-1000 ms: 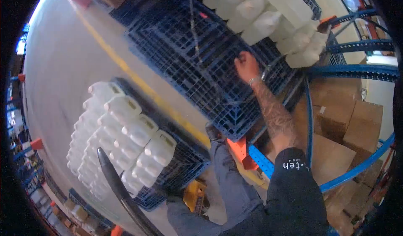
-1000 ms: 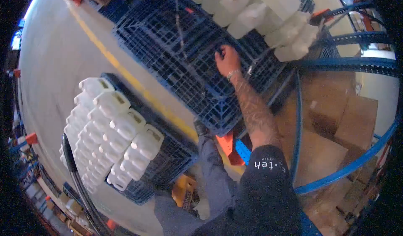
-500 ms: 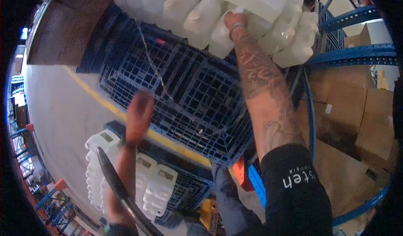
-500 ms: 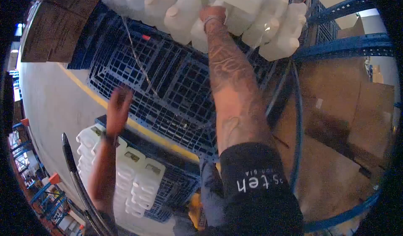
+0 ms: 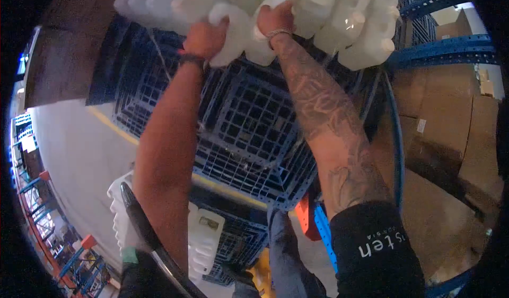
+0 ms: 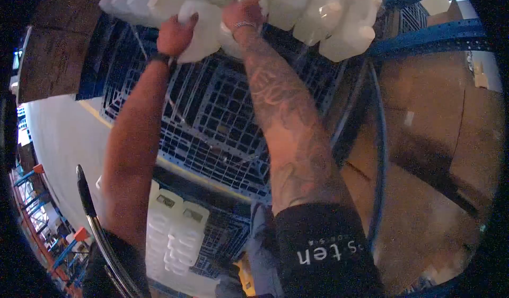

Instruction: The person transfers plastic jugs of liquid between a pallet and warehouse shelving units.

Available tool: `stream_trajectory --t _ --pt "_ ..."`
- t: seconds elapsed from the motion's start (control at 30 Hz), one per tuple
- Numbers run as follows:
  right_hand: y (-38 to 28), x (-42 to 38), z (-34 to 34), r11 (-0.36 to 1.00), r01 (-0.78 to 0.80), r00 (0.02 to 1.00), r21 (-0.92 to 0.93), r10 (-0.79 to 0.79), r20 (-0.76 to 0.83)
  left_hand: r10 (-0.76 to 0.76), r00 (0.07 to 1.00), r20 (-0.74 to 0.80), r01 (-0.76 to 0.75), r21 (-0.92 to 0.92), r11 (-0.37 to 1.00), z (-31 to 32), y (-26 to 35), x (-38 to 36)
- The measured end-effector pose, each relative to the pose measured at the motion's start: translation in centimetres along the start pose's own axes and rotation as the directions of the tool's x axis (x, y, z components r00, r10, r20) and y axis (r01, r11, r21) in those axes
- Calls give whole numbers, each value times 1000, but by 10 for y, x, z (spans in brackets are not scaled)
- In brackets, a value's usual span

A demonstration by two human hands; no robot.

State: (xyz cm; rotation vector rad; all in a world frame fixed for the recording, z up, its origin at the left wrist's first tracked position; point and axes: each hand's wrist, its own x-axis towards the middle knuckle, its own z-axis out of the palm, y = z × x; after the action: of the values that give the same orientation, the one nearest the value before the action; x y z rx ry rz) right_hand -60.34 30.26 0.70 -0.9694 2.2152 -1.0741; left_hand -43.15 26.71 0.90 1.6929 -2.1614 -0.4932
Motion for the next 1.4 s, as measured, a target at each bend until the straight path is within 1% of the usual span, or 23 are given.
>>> stream_trajectory --t 0.03,0.07,0.13,0.2,0.27,0.3,0.4,0.5,0.53,0.6,0.67,0.73,0.8,0.87,0.9,0.97,1.0,1.03,1.07,1.1,1.17,1.2,1.4 --pt "0 -13 -8 997 -47 998 55 45 39 -27 999 -21 26 -48 999 -2 -8 -35" --pt "11 -32 -7 999 50 998 21 -49 -41 -215 963 160 233 -105 967 -3 -16 -71" --pt "45 -82 3 979 206 958 -5 -202 -201 -281 926 252 349 -295 889 10 -35 -145" --pt "67 -155 -17 989 35 999 145 -33 -18 -450 770 452 633 -457 624 -15 -23 -221" --pt "123 -224 -14 916 -96 995 390 98 15 -526 749 403 658 -545 520 -47 -3 -292" --pt "82 -261 -41 954 -277 960 113 269 81 -563 724 400 686 -508 521 -52 -5 -328" --pt "163 -334 -39 938 -339 922 79 314 225 -598 744 300 660 -476 582 -77 -8 -430" --pt "135 -364 -63 992 -29 982 -125 52 180 -680 644 351 761 -210 614 -133 -12 -487" --pt "126 -338 -67 965 102 965 -240 -37 261 -690 680 246 732 -175 659 -142 -11 -527" --pt "116 -284 -61 809 265 820 -526 99 564 -680 685 261 728 -278 626 -195 -6 -616" --pt "90 -323 -61 714 449 737 -538 45 675 -574 813 -99 509 -358 783 -246 6 -707" --pt "53 -404 -89 591 646 671 -482 -138 729 -631 775 39 569 -479 669 -310 21 -793" --pt "27 -468 -125 464 739 633 -488 -229 740 -825 564 36 695 -560 451 -343 42 -886" --pt "-26 -509 -149 661 727 475 -185 -289 831 -899 424 112 706 -662 251 -364 51 -947" --pt "-58 -538 -161 632 758 432 -160 -304 849 -916 390 96 693 -686 223 -378 58 -970" --pt "-111 -591 -167 310 944 123 -110 -22 992 -905 424 21 763 -547 345 -415 46 -1003" --pt "-114 -612 -163 31 993 -111 111 -2 994 -919 394 -5 759 -562 328 -427 35 -1017" --pt "-135 -667 -166 -113 973 -209 202 -59 976 -915 393 -93 777 -498 385 -438 22 -1028" --pt "-137 -709 -160 -62 941 -336 334 -26 942 -900 397 -179 793 -427 434 -447 11 -1042" --pt "-134 -752 -151 -151 934 -298 323 168 940 -906 378 -193 790 -442 424 -450 -1 -1066" --pt "-152 -824 -146 -50 893 -431 448 194 881 -905 424 19 898 -142 417 -455 -24 -1121" --pt "-152 -849 -140 -65 890 -430 451 207 879 -909 417 20 898 -160 409 -459 -35 -1141" --pt "-126 -1016 -65 47 550 -833 834 98 544 -845 484 226 835 171 524 -482 -140 -1232"
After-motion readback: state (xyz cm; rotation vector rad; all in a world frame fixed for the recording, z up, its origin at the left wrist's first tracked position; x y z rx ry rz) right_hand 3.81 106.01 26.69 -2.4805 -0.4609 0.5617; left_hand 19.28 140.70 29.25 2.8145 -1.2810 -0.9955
